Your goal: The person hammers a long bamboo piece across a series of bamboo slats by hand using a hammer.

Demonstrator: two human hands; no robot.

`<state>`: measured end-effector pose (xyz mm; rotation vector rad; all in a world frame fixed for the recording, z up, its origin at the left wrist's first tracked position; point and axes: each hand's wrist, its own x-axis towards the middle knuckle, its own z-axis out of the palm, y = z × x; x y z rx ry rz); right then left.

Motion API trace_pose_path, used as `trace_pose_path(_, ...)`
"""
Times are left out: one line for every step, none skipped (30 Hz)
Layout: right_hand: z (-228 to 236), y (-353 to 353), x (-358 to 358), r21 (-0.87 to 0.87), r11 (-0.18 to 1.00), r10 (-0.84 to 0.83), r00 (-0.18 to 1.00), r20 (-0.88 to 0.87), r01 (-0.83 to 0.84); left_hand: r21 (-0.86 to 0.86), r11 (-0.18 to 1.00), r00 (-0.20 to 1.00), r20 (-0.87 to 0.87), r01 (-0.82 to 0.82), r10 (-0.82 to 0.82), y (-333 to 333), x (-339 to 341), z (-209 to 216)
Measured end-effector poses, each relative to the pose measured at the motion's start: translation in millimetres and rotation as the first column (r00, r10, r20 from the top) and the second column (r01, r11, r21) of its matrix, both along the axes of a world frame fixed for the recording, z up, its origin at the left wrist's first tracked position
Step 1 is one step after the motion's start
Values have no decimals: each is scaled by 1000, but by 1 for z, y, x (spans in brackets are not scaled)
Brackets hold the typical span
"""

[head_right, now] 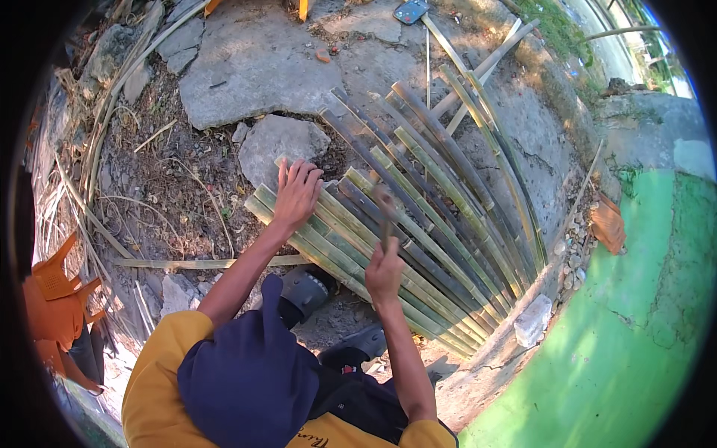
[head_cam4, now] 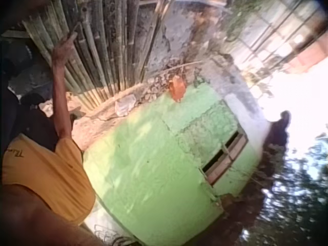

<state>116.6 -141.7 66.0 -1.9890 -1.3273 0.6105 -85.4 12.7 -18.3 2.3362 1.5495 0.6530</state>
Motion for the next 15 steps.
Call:
trace_pose_path(-18,-5,-3,6,1000,10,1000,-1,-10,6,1000,1000,-1,-10,10,-3,-1,-3)
trace_pose_path(-28,-8,-10,-126,990,72,997,23,-69,-11,1000,1000,19,-8,8,-6,-2,-6)
trace_pose_path(-38,-8,-12,-257,959,134,990,41,-120,-28,1000,999,39,-3,5,-4,-4,-10)
trace_pose_path(-37,2,-13,-247,960,147,989,34,-134,-19,1000,999,31,-17,17,2,-8,-10)
trace_pose_path(-27,4,-14,-279,956,90,995,-32,-95,-28,1000,1000,24,0,0,-1,-9,-9)
trace_pose_path(-18,3,-15,-314,948,28,995,-94,-56,-38,999,1000,16,19,-18,-6,-9,-8)
trace_pose_path(-19,6,-8,-310,950,29,998,-62,-47,-57,998,1000,27,10,-8,-5,-10,-9)
trace_pose_path(-7,11,-10,-316,948,25,998,-66,-44,-64,998,1000,24,14,-12,-5,-14,-5)
trace_pose_path(5,19,-10,-236,972,-25,989,-143,-10,-10,1000,999,29,-16,16,-2,-22,-3)
trace_pose_path(25,26,-9,-157,987,-68,974,-216,34,43,998,998,43,-47,45,1,-24,0)
trace_pose_path(38,30,-9,-52,998,-52,971,-234,41,37,998,998,39,-47,46,4,-28,-1)
trace_pose_path(36,28,-9,-59,997,-52,970,-238,39,43,997,998,12,-64,64,8,-33,-4)
trace_pose_path(34,23,-8,96,992,-50,964,-261,78,49,996,997,-8,-75,76,9,-35,-5)
trace_pose_path(31,19,-5,253,960,-44,959,-279,118,47,996,998,-1,-70,70,11,-34,-6)
trace_pose_path(7,7,-4,266,963,-21,993,-115,51,46,997,998,0,-59,59,11,-32,-6)
